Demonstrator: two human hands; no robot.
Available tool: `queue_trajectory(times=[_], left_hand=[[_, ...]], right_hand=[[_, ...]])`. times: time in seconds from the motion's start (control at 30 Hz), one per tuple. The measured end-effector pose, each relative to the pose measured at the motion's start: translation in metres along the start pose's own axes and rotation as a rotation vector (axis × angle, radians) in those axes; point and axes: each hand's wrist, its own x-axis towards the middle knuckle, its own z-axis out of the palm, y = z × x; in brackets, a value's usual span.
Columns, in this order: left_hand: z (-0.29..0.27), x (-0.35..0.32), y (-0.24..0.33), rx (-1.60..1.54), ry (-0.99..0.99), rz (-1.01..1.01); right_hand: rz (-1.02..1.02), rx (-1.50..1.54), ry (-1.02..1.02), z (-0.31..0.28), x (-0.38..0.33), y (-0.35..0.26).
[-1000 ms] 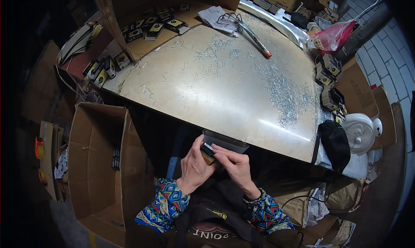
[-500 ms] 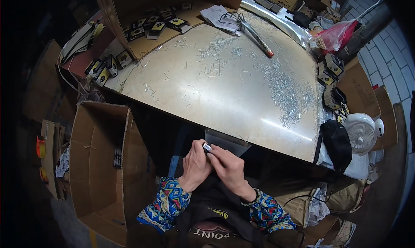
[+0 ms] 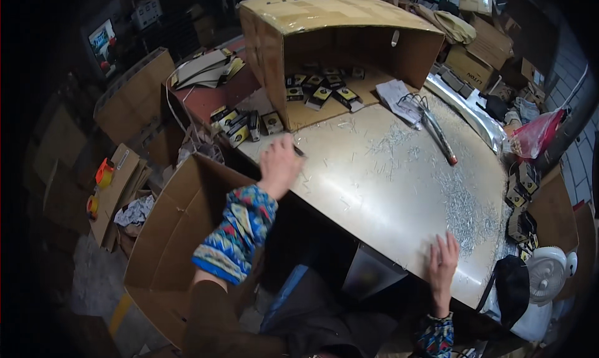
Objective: Packaging small industrial components into individual boxes and placing them into larger shipping cartons.
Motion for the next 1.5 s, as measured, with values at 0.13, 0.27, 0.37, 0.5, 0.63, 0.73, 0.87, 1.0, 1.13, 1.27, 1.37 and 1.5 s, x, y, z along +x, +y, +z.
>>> queue_trajectory(times=[0.13, 0.27, 0.37, 0.5, 0.63, 0.73, 0.87, 1.0, 1.13, 1.27, 1.37, 1.5], left_hand=[[0.014, 0.028, -0.017, -0.133, -0.070, -0.137], [0.034, 0.041, -0.034, 0.066, 0.078, -0.020], [0.028, 0.046, -0.052, 0.067, 0.086, -0.056], [0.020, 0.034, -0.079, 0.094, 0.147, -0.033], [0.018, 0.023, -0.084, 0.044, 0.250, 0.100], [0.012, 0.023, -0.083, -0.031, 0.237, 0.078], [0.024, 0.020, -0.095, -0.081, 0.316, 0.107], [0.033, 0.013, -0.116, -0.143, 0.343, -0.023], [0.028, 0.015, -0.116, -0.185, 0.349, -0.026], [0.033, 0.018, -0.108, -0.305, 0.450, -0.005], [0.027, 0.001, -0.107, -0.275, 0.528, -0.033], [0.022, -0.012, -0.112, -0.349, 0.565, -0.059]], right_hand=[[0.063, -0.003, 0.053, -0.002, 0.012, 0.019], [-0.051, 0.128, -0.050, 0.013, 0.032, -0.017], [-0.197, 0.227, -0.094, 0.032, 0.067, -0.054], [-0.641, 0.410, -0.191, 0.082, 0.140, -0.160], [-0.879, 0.376, -0.182, 0.163, 0.217, -0.268], [-1.024, 0.279, -0.128, 0.221, 0.261, -0.315], [-1.020, 0.163, -0.163, 0.269, 0.289, -0.335], [-0.866, 0.160, -0.606, 0.256, 0.286, -0.345], [-0.775, 0.223, -0.454, 0.202, 0.256, -0.339], [-0.460, 0.713, -0.401, 0.206, 0.231, -0.308], [-0.343, 0.868, -0.572, 0.217, 0.226, -0.294], [-0.473, 0.669, -0.450, 0.211, 0.220, -0.274]])
